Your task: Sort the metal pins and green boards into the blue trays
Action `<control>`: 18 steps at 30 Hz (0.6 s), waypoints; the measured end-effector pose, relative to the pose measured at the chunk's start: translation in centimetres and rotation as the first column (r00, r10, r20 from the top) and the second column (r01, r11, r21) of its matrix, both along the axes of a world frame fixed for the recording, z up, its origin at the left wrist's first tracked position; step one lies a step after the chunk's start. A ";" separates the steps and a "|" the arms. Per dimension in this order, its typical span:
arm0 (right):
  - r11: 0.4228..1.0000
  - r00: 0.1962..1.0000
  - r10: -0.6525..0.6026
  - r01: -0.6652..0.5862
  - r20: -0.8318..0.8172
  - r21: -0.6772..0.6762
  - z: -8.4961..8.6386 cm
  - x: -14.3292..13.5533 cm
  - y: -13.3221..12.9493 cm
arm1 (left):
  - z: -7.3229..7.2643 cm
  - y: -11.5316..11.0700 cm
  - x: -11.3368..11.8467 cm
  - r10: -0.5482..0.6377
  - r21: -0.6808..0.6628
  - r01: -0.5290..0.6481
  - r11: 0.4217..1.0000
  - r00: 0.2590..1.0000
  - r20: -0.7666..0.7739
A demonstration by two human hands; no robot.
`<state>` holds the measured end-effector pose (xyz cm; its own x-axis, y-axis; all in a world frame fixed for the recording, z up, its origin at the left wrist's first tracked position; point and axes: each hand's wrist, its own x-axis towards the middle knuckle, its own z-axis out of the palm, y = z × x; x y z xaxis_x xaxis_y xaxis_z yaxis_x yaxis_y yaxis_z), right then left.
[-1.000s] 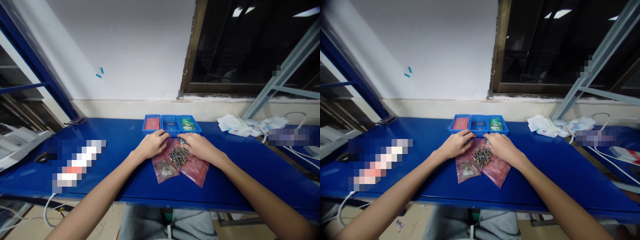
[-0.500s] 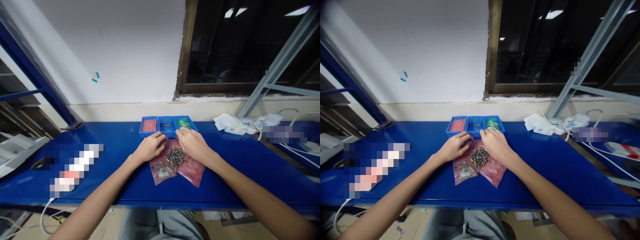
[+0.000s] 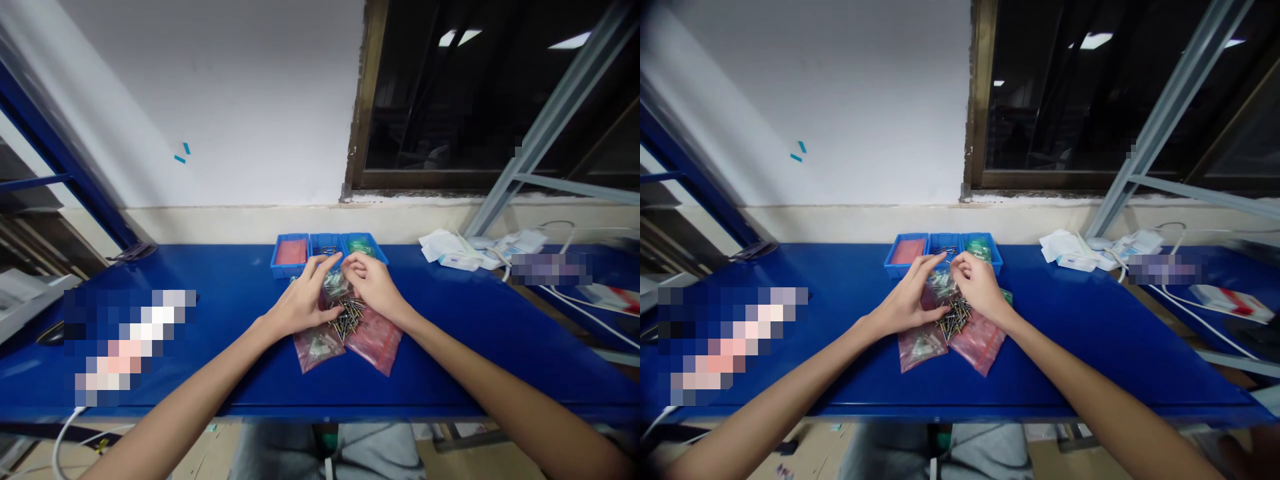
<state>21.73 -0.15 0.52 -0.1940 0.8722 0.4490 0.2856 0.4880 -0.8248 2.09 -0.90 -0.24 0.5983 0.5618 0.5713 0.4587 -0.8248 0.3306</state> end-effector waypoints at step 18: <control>0.994 0.975 -0.009 -0.014 0.220 0.105 0.7 -0.8 -1.1 | -0.4 1.3 -0.7 0.125 0.087 -0.148 0.985 0.964 0.233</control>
